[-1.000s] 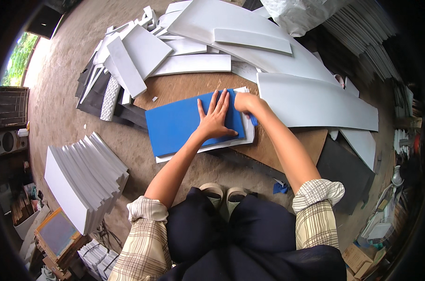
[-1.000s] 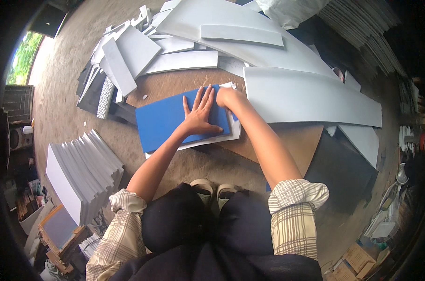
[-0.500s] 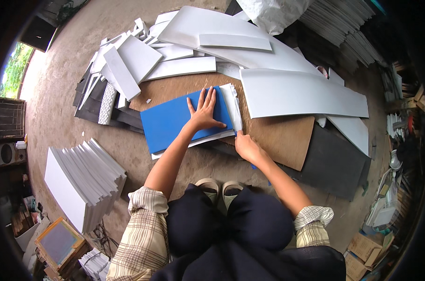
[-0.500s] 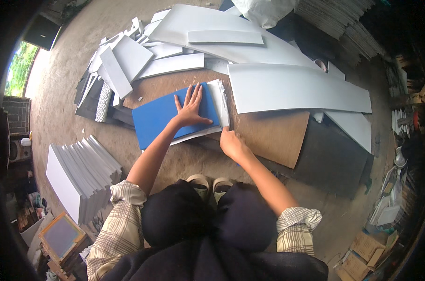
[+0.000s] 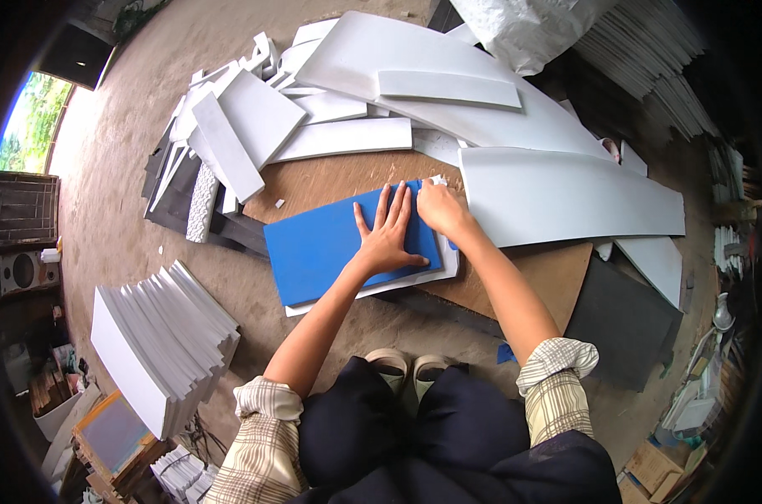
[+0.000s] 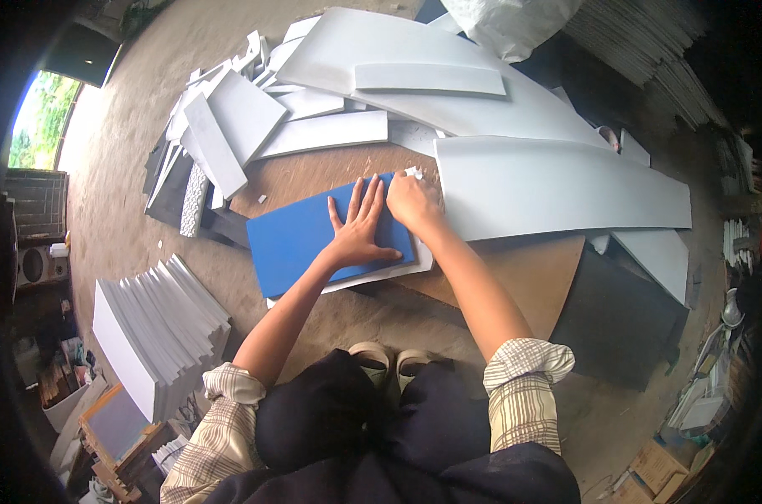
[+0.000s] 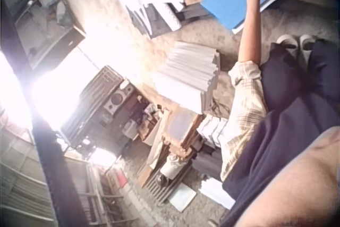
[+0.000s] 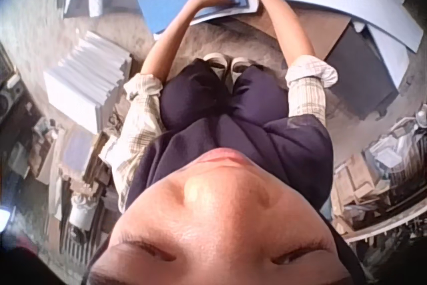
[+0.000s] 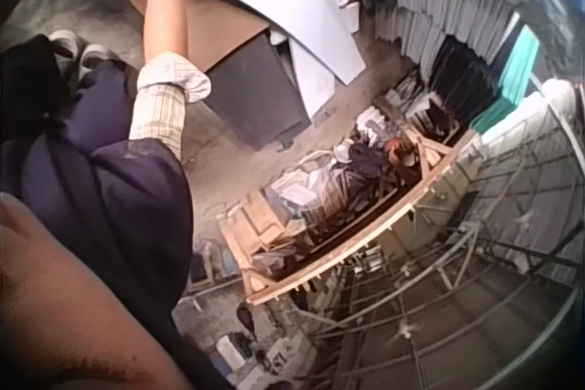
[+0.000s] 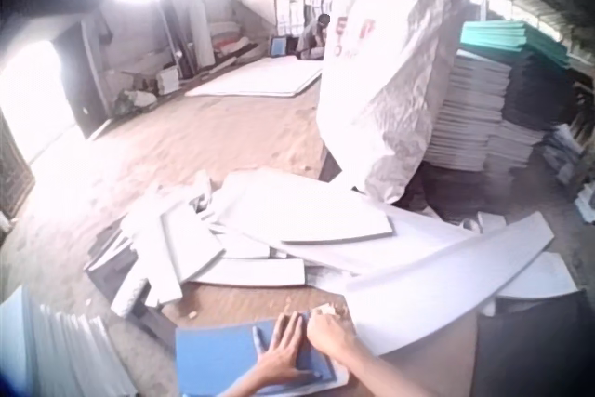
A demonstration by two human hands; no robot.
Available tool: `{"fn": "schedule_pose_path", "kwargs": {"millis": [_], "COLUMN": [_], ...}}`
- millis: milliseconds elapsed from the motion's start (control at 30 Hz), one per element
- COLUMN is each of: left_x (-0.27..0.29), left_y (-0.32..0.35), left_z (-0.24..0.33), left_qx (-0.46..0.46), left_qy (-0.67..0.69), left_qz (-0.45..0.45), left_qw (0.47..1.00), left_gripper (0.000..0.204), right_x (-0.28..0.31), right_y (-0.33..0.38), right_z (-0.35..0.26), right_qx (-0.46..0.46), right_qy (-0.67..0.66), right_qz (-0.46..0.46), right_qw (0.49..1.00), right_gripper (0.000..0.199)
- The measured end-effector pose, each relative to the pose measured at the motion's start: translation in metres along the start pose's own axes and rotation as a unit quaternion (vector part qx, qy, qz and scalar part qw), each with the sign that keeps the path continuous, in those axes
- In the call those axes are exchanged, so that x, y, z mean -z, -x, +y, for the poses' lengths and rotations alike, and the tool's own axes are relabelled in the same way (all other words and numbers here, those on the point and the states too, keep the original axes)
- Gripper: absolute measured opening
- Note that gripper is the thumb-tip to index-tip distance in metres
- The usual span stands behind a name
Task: The person sits on the floor and uses a utility knife to cut a blue rectangular sheet of paper or cardstock. They align the blue sheet on a larger white sheet, score the edges, and separate the pieces, repeating the process with multiple sheets.
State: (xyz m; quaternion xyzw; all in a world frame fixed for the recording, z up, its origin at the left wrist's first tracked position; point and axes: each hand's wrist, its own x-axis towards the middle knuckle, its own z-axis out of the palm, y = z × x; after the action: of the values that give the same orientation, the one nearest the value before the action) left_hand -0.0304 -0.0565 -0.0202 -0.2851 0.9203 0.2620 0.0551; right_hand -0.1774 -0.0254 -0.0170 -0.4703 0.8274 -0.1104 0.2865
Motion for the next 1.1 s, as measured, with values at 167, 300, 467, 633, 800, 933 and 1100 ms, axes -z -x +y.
{"fn": "schedule_pose_path", "kwargs": {"millis": [167,300,467,633,800,933,1100], "left_x": [-0.001,-0.002,-0.004,-0.003,-0.013,-0.020,-0.004], "left_y": [0.001,-0.002,-0.005,-0.007,0.019,0.045,0.035], "left_z": [0.000,-0.001,-0.001,-0.005,0.002,0.042,0.009], "left_qx": [-0.006,-0.007,-0.002,-0.007,-0.030,-0.025,-0.113], "left_qy": [0.001,0.000,-0.023,-0.041,-0.033,-0.083,-0.183], "left_qz": [0.011,0.013,0.005,0.014,0.136,0.139,0.111], "left_qw": [1.000,1.000,1.000,0.999,0.990,0.987,0.970], "left_gripper": [0.131,0.130,0.130,0.127,0.100,0.072,0.056], "right_x": [0.030,0.013,-0.024,-0.008,0.003,-0.019,-0.036], "right_y": [-0.004,0.035,0.129,0.159,0.167,0.141,0.136], "right_z": [-0.020,-0.005,0.029,0.018,0.020,0.027,0.033], "right_qx": [-0.116,-0.094,-0.056,-0.062,-0.070,-0.020,-0.038], "right_qy": [-0.024,0.003,-0.003,-0.016,-0.043,0.010,0.016], "right_qz": [-0.199,-0.191,-0.102,-0.080,0.036,0.154,0.114], "right_qw": [0.973,0.977,0.993,0.995,0.996,0.988,0.993], "right_gripper": [0.029,0.026,0.028,0.027,0.028,0.032,0.036]}}
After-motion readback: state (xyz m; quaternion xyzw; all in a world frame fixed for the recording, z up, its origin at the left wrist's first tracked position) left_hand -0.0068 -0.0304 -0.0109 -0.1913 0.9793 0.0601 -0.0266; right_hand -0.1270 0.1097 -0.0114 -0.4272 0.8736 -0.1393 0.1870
